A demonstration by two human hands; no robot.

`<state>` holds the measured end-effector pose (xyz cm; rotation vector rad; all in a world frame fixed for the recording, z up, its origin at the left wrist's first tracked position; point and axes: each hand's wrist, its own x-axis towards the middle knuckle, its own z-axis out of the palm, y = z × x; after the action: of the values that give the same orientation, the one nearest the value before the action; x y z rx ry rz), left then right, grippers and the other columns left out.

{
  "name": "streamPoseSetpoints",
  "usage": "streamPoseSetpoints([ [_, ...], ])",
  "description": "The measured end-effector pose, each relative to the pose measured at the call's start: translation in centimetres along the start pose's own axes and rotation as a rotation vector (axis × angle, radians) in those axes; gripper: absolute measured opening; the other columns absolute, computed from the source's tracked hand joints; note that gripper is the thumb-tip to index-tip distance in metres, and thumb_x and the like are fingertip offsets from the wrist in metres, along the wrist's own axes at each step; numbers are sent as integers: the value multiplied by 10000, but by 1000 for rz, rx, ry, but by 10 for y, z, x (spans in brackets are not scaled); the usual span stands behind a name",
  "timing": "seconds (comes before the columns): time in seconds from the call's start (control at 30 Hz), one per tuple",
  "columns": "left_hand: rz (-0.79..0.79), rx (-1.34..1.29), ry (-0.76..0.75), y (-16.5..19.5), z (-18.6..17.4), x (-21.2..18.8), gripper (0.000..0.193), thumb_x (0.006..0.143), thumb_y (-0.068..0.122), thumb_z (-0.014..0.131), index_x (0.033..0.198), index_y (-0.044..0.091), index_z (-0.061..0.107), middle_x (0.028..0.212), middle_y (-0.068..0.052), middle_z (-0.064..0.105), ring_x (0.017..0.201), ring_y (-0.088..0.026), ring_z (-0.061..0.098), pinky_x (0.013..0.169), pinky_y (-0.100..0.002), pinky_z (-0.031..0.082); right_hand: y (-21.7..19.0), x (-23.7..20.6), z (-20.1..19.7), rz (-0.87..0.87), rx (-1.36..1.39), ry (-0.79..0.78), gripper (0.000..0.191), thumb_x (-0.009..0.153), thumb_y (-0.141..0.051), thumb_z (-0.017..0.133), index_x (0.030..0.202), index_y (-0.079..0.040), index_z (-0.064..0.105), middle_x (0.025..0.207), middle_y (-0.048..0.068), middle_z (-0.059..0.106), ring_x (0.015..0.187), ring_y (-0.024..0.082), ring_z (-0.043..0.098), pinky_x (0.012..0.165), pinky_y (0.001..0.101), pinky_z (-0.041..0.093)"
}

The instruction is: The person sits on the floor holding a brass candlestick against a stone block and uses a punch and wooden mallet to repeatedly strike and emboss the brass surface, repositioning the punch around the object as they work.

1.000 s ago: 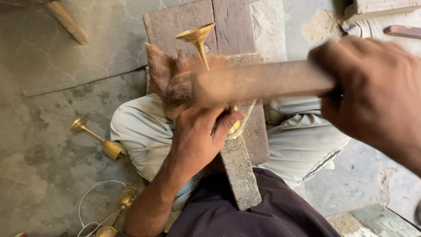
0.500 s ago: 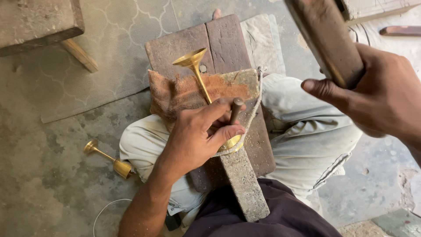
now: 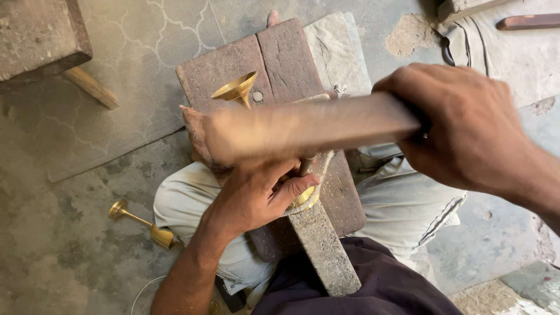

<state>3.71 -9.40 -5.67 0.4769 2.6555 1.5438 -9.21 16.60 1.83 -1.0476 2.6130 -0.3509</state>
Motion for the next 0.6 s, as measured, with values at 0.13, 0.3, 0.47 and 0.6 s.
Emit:
streamPoseSetpoints([
  [0.13, -5, -75, -10, -1, -3, 3, 283, 977, 248, 768, 1046, 38, 592, 809, -63, 620, 635, -186, 619, 555, -365, 474, -1, -4, 4, 34, 533, 10, 372, 796, -119, 718, 1135, -53, 581, 939, 82, 677, 786, 175, 694, 659, 340, 575],
  [0.3, 90, 22, 57, 1, -5, 6, 295, 963, 256, 766, 1095, 57, 593, 856, -73, 624, 693, -217, 614, 611, -378, 484, -6, 4, 2, -24, 141, 171, 279, 768, -61, 711, 1041, -47, 656, 890, 126, 701, 770, 253, 686, 700, 417, 575],
  [0.47, 213, 49, 91, 0, -7, 7, 270, 969, 196, 718, 1186, 85, 603, 927, -51, 691, 763, -193, 693, 663, -349, 553, -9, 11, 3, -81, -198, 123, 283, 845, -21, 711, 1122, -62, 675, 903, 108, 736, 728, 224, 684, 692, 400, 583],
  [0.6, -41, -98, -14, -3, -9, 10, 331, 966, 231, 770, 1180, 41, 605, 832, -60, 642, 655, -170, 645, 562, -348, 503, -4, 6, 6, 236, 503, 25, 322, 814, -79, 712, 1122, -72, 618, 868, 86, 697, 738, 193, 697, 645, 364, 579],
])
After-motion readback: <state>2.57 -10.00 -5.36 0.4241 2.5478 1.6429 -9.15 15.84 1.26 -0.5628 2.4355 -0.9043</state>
